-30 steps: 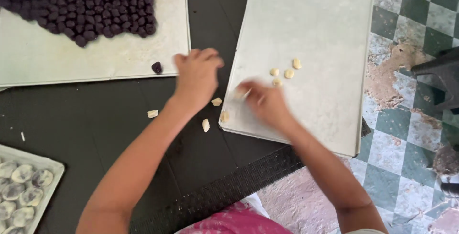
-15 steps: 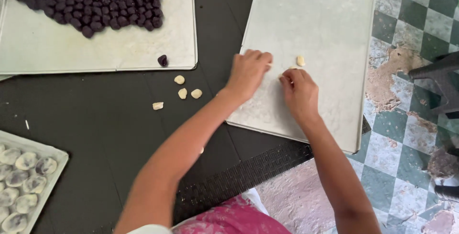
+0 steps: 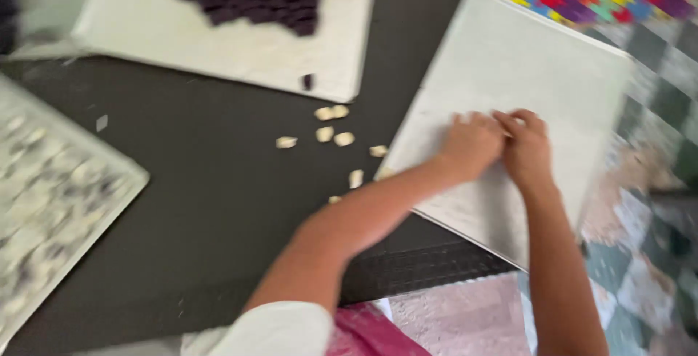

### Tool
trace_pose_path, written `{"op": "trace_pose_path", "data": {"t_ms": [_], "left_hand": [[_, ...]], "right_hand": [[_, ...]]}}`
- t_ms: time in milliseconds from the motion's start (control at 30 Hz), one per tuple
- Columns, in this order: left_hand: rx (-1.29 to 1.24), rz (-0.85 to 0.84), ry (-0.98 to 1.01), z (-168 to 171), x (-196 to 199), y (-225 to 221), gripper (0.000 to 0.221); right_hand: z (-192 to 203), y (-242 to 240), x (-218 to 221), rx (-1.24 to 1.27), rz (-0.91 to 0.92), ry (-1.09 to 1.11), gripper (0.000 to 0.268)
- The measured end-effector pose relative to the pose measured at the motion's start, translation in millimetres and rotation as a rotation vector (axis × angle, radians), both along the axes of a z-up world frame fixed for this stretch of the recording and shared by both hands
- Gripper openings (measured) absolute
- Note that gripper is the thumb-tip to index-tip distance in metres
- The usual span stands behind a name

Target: Preparing filled pastries by flattening dough, adding filling, and rolling them into balls before arranging them on a tray.

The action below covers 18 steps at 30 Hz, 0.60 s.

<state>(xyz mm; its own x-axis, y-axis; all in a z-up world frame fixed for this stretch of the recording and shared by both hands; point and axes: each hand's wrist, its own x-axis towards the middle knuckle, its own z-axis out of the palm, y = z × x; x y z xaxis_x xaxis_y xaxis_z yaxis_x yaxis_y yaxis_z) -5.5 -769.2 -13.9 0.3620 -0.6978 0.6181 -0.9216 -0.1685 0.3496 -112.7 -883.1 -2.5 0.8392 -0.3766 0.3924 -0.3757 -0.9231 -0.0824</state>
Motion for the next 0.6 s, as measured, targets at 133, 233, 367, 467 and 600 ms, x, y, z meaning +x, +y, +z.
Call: {"op": "trace_pose_path", "data": {"t_ms": [133,233,367,467,600], "left_hand": [[0.199,0.084,0.125,-2.8,-0.3,-2.6,0.016],[0.259,0.023,0.143,-2.5,22.5,22.3,0.013],[0.24,0.015,0.155,34.2,42.8,84.0,0.017],[0.223,-0.076,0.115,59.6,54.4,128.7,0.018],[0.276,-0.031,0.052,65.3,69.5,143.0,0.01]], "right_hand": [[-3.5,-7.7,-6.0,0.249,0.048,-0.178,0.013],[4.7,1.8,0.0,0.226,-0.005,-0.104,0.012],[35.9,28.0,7.3,0.506,-0.232,-0.209,0.022],[41.7,53.9,7.6,0.571,-0.328,-0.264,0.021],[45.5,73.9,-9.4,0.788,-0.243,-0.498,0.019]]}}
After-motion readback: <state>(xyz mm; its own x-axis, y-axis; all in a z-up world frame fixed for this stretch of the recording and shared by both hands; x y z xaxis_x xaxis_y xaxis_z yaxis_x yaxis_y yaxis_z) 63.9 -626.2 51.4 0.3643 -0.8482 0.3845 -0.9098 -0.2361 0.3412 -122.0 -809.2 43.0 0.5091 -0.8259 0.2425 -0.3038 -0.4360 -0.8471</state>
